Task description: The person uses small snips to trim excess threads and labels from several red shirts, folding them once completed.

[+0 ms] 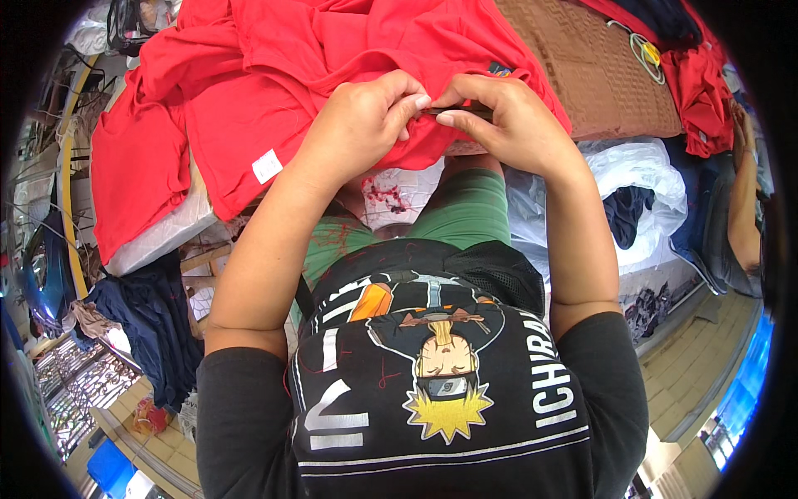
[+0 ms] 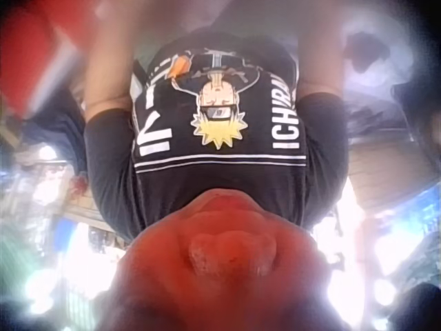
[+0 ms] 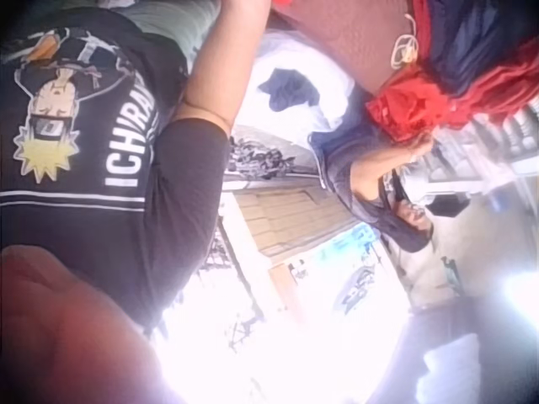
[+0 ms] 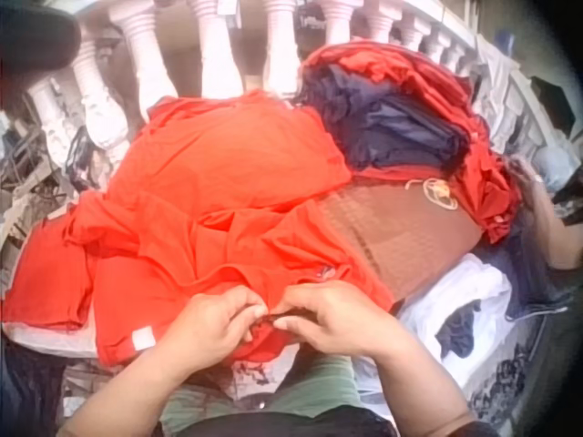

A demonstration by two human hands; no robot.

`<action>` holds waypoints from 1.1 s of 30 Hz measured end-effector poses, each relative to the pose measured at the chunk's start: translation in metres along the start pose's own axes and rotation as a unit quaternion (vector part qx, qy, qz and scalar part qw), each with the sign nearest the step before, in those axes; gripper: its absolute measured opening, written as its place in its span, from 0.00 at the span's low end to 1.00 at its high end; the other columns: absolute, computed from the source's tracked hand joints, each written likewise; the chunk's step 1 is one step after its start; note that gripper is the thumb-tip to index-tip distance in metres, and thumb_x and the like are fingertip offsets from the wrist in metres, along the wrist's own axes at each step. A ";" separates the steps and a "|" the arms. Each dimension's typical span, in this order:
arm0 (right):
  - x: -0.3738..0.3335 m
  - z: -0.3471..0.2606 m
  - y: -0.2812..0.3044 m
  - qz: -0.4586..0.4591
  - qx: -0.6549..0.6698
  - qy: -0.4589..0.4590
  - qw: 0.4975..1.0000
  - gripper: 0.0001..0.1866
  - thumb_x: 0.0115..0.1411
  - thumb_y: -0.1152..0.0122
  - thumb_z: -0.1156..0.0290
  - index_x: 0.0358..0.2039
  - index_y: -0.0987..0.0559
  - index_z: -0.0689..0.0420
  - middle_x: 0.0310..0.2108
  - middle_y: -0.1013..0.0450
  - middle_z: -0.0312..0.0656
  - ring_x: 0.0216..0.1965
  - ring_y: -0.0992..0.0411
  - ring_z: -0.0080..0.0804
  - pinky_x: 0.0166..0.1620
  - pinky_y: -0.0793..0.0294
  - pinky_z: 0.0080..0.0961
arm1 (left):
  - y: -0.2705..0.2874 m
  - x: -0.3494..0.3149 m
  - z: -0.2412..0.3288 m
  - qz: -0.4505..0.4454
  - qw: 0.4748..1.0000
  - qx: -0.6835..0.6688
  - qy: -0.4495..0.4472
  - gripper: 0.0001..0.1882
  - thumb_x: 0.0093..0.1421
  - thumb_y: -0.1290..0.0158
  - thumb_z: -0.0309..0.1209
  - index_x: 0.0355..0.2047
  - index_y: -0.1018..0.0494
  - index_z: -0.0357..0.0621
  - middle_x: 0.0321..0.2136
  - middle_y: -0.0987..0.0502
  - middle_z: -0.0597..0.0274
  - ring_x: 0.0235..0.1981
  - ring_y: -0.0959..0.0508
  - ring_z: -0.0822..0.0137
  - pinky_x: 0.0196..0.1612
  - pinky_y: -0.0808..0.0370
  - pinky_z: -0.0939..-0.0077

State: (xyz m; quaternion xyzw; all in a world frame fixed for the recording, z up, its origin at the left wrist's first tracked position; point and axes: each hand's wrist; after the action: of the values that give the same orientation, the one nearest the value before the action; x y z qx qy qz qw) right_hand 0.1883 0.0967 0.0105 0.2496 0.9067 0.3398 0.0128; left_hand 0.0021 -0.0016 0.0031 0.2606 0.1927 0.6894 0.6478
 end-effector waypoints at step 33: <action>-0.001 -0.008 -0.008 0.034 -0.044 -0.026 0.998 0.19 0.49 0.29 0.70 0.42 0.24 0.57 0.28 0.26 0.37 0.29 0.30 0.22 0.35 0.30 0.21 | 0.001 -0.052 -0.020 0.035 0.969 0.234 -0.076 0.09 0.52 0.39 0.29 0.33 0.23 0.44 0.38 0.22 0.59 0.41 0.23 0.58 0.46 0.27 0.68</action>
State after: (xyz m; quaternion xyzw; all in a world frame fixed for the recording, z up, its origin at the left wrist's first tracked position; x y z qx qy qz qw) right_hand 0.1841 0.0857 0.0115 0.2885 0.8812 0.3727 0.0359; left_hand -0.0091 -0.0519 -0.0179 0.4628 0.2894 0.6258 0.5572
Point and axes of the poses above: each hand's wrist, its own x-axis towards the middle knuckle, its own y-axis out of the back of the hand, z = x × y
